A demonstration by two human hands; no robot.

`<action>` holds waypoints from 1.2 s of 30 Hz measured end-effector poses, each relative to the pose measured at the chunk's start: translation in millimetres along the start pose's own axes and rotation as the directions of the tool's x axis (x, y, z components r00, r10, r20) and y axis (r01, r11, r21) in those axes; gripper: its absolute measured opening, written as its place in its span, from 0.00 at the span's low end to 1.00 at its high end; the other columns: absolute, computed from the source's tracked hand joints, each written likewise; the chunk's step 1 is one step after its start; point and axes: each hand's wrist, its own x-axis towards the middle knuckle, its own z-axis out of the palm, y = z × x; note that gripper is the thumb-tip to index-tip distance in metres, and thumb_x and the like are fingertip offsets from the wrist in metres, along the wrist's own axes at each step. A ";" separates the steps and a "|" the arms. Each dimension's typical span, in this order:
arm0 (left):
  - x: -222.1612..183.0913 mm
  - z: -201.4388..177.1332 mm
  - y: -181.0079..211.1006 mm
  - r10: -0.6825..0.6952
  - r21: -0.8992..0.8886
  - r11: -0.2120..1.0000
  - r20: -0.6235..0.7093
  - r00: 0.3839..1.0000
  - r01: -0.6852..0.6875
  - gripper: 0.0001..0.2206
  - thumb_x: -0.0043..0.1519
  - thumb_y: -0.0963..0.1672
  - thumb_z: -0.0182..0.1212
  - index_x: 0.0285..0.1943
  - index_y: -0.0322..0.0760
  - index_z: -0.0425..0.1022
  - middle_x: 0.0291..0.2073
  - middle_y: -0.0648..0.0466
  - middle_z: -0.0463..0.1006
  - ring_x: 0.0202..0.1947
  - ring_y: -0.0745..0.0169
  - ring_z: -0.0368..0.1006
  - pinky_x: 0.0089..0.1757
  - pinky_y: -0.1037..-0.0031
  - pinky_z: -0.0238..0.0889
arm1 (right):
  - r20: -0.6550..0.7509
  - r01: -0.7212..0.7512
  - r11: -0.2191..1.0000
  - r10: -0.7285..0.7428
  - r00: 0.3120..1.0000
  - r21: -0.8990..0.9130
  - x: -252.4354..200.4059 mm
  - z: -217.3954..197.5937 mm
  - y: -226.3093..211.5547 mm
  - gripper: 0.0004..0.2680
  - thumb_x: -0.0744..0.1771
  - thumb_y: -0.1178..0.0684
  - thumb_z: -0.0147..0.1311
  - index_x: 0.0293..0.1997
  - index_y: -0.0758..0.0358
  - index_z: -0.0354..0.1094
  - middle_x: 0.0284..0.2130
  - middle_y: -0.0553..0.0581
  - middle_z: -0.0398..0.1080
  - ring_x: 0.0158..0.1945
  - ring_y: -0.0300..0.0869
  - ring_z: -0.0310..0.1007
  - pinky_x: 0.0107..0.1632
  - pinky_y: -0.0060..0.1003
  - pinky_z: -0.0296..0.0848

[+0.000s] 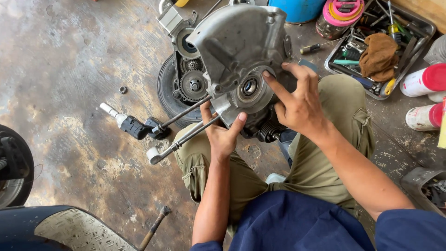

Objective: Repairing and assembling components of a motorcycle engine casing.

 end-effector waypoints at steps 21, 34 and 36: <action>4.3 -2.1 6.0 0.072 0.011 0.997 -0.039 0.997 -0.072 0.38 0.53 0.39 0.78 0.70 0.38 0.57 0.47 0.42 0.80 0.44 0.58 0.79 0.45 0.69 0.79 | 0.046 -0.297 0.773 0.329 0.943 0.560 3.0 -35.8 -19.1 0.10 0.67 0.64 0.52 0.55 0.69 0.67 0.57 0.68 0.59 0.62 0.58 0.66 0.64 0.49 0.66; 16.5 23.3 -0.7 0.090 0.051 0.995 -0.004 0.996 -0.090 0.36 0.54 0.39 0.77 0.69 0.36 0.58 0.48 0.40 0.79 0.45 0.59 0.79 0.48 0.70 0.78 | 0.233 -0.371 0.787 0.291 0.928 0.493 -23.7 -72.2 6.6 0.13 0.66 0.59 0.54 0.58 0.68 0.69 0.48 0.68 0.70 0.51 0.63 0.74 0.53 0.53 0.72; 19.0 28.5 -13.9 0.087 0.095 0.992 -0.014 0.996 -0.085 0.37 0.52 0.40 0.79 0.68 0.36 0.59 0.49 0.41 0.79 0.45 0.58 0.79 0.47 0.70 0.78 | 0.355 -0.348 0.875 0.224 0.907 0.337 -27.2 -87.3 11.7 0.13 0.65 0.56 0.57 0.53 0.69 0.69 0.46 0.72 0.71 0.49 0.68 0.73 0.49 0.60 0.71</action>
